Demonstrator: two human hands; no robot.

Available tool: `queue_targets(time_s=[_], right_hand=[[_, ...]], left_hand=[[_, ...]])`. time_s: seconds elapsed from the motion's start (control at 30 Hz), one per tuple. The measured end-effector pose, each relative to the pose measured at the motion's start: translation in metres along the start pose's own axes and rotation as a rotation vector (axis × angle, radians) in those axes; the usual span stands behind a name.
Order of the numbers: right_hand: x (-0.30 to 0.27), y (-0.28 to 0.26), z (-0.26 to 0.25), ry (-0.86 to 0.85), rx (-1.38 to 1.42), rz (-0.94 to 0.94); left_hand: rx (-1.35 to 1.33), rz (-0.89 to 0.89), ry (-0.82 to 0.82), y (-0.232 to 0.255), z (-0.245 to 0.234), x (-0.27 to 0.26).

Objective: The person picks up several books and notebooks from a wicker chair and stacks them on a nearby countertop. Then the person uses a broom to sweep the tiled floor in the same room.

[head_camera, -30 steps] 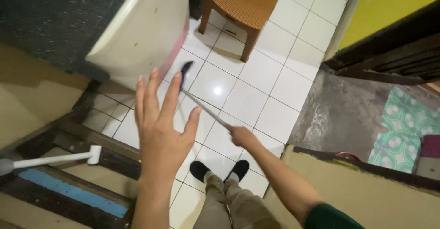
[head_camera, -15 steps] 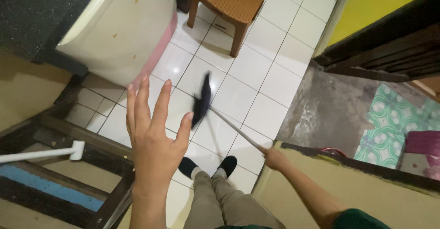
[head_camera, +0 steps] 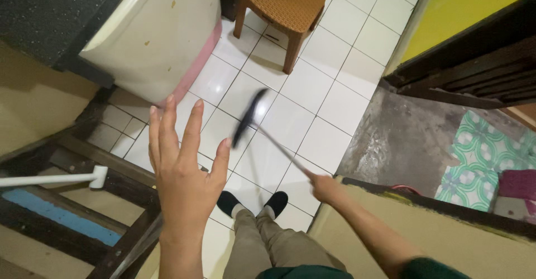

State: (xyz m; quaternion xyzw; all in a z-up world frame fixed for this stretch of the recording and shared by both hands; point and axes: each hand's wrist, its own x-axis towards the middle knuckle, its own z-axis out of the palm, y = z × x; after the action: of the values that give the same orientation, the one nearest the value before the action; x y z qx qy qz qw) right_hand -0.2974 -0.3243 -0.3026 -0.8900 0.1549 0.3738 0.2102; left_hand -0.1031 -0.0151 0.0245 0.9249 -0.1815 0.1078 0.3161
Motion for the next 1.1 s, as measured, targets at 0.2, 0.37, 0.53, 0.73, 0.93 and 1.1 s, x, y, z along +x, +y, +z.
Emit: queue_targets(time_s=[0.2, 0.37, 0.53, 0.73, 0.93, 1.1], right_hand=[[0.084, -0.164, -0.016, -0.093, -0.042, -0.099], [0.109, -0.172, 0.007, -0.155, -0.115, -0.055], [0.081, -0.013, 0.028, -0.071, -0.160, -0.140], [-0.020, 0.166, -0.020, -0.132, -0.185, 0.222], [-0.056, 0.161, -0.077, -0.080, -0.206, 0.579], [-0.038, 0.115, -0.066, 0.029, -0.226, 0.213]], left_hand=[[0.019, -0.032, -0.005, 0.001, -0.002, -0.007], [0.034, -0.079, -0.026, -0.003, -0.002, -0.013], [0.012, -0.068, -0.011, -0.006, -0.004, -0.015], [-0.028, -0.017, 0.011, 0.000, -0.006, -0.007], [-0.040, 0.006, 0.001, 0.013, -0.006, -0.003], [-0.016, 0.007, -0.012, 0.011, -0.001, -0.007]])
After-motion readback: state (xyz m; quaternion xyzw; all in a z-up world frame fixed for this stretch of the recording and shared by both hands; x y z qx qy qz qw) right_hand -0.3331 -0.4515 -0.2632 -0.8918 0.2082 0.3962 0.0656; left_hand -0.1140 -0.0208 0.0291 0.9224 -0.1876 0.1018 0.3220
